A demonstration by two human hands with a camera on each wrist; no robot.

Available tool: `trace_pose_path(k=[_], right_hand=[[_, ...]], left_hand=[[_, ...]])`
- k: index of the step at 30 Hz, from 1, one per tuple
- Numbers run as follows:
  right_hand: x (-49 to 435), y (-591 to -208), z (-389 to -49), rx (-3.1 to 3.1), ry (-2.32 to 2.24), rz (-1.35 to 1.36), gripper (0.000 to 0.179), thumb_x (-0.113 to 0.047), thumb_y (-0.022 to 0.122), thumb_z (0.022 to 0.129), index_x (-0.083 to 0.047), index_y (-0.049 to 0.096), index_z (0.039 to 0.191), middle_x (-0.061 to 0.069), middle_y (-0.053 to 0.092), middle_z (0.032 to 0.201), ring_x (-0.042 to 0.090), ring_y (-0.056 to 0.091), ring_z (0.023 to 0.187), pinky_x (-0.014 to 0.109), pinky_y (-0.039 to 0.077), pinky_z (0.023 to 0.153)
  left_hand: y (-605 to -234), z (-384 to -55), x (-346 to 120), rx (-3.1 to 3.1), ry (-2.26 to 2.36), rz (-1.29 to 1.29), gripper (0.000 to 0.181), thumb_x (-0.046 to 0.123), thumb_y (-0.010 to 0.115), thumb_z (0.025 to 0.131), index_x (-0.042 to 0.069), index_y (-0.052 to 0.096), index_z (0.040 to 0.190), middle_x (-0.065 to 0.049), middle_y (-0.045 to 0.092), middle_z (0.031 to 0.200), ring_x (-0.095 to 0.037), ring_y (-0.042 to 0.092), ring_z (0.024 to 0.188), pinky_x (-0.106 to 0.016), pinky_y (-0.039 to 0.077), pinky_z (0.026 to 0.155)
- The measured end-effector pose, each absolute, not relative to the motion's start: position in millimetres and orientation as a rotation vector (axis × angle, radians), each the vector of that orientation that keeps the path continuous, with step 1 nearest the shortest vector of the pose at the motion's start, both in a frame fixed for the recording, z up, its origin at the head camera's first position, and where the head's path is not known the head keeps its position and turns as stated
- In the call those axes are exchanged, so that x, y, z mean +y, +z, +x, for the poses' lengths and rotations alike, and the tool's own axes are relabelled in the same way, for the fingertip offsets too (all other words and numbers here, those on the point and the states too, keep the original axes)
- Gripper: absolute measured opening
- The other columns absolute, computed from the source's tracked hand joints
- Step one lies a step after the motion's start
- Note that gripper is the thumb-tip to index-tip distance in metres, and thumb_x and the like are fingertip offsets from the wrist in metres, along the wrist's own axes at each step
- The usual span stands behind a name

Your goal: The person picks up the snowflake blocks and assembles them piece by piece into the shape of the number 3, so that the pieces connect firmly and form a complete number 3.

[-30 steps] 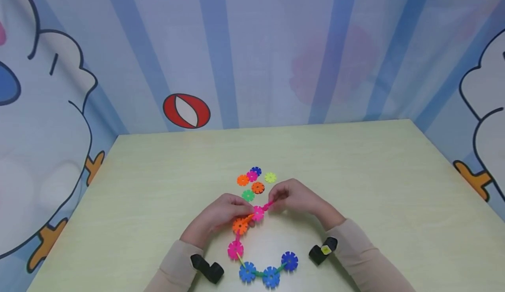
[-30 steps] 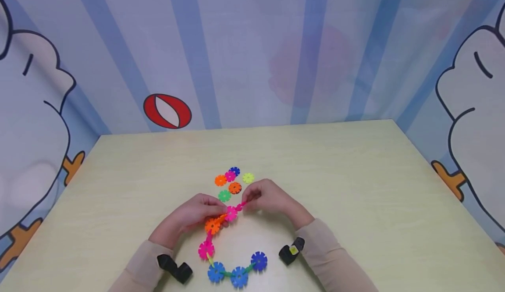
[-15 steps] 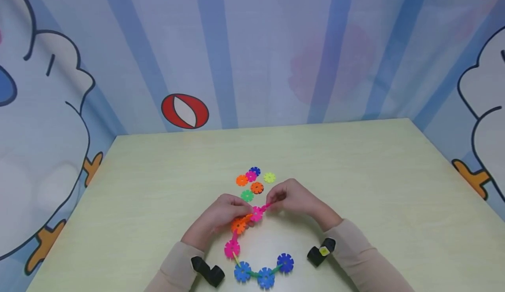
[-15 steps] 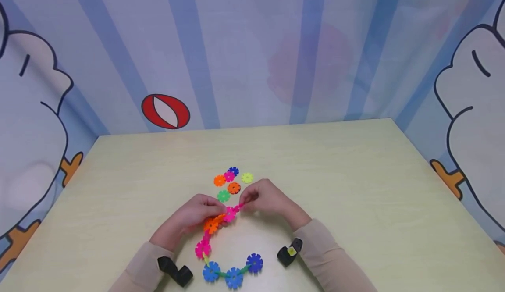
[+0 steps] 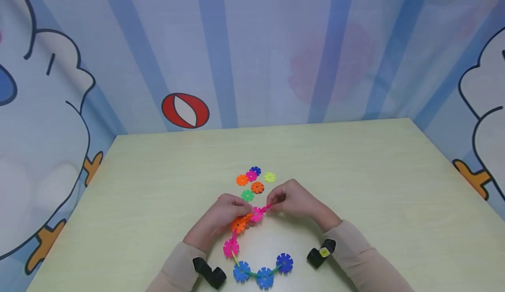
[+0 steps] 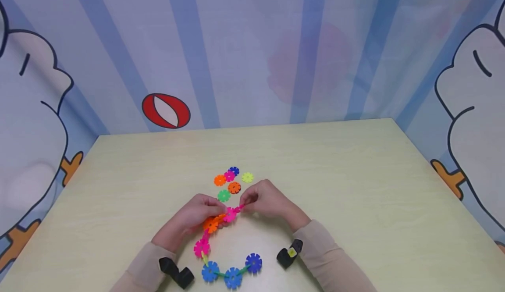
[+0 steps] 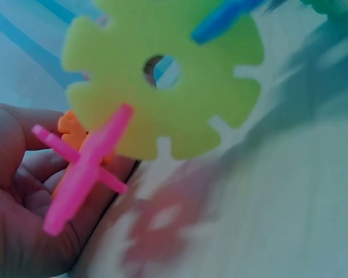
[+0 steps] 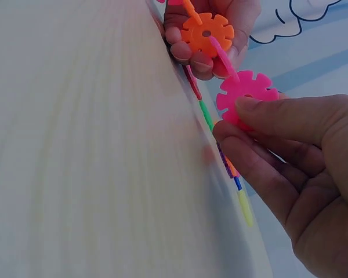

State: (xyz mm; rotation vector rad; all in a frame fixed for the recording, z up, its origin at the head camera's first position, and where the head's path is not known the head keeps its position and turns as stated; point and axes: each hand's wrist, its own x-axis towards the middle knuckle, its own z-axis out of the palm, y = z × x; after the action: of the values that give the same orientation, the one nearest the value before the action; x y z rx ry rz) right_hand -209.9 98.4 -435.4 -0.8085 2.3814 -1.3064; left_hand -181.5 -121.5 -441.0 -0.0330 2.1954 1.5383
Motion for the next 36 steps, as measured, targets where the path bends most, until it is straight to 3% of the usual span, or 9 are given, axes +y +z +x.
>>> trace_pose_path(k=[10, 21, 29, 36], right_hand=[[97.4, -437.6, -208.8, 2.396, -1.318, -0.810, 0.008, 0.001, 0.073, 0.079, -0.007, 0.074, 0.078, -0.001, 0.070, 0.072, 0.010, 0.057, 0.063, 0.023, 0.050, 0.057], [94.7, -434.9, -205.1, 2.401, -1.284, -0.827, 0.011, 0.003, 0.073, 0.078, -0.007, 0.073, 0.076, -0.002, 0.069, 0.070, 0.010, 0.057, 0.062, 0.024, 0.052, 0.059], [96.7, -436.6, -206.2, 2.371, -1.291, -0.796, 0.009, 0.002, 0.073, 0.079, -0.007, 0.072, 0.078, 0.000, 0.070, 0.073, 0.012, 0.059, 0.066, 0.024, 0.053, 0.062], [99.1, -435.2, -208.2, 2.345, -1.299, -0.759, 0.006, -0.001, 0.074, 0.080, -0.006, 0.071, 0.080, 0.001, 0.070, 0.075, 0.013, 0.058, 0.066, 0.025, 0.052, 0.063]], left_hand=[[-440.7, -180.1, -122.1, 2.198, 1.529, -0.075, 0.018, 0.013, 0.065, 0.090, 0.000, 0.074, 0.099, -0.008, 0.067, 0.094, -0.020, 0.056, 0.091, -0.028, 0.050, 0.076], [-438.8, -178.0, -119.3, 2.158, 1.559, -0.083, 0.019, 0.011, 0.063, 0.092, -0.002, 0.073, 0.102, -0.009, 0.068, 0.092, -0.017, 0.061, 0.076, -0.021, 0.049, 0.064], [-438.3, -179.8, -122.1, 2.230, 1.451, -0.050, 0.020, 0.017, 0.066, 0.091, 0.003, 0.074, 0.102, -0.006, 0.066, 0.097, -0.021, 0.055, 0.095, -0.030, 0.050, 0.079], [-435.4, -182.8, -128.5, 2.272, 1.424, 0.055, 0.025, 0.028, 0.066, 0.091, 0.009, 0.075, 0.104, -0.002, 0.068, 0.097, -0.019, 0.056, 0.097, -0.036, 0.048, 0.088]])
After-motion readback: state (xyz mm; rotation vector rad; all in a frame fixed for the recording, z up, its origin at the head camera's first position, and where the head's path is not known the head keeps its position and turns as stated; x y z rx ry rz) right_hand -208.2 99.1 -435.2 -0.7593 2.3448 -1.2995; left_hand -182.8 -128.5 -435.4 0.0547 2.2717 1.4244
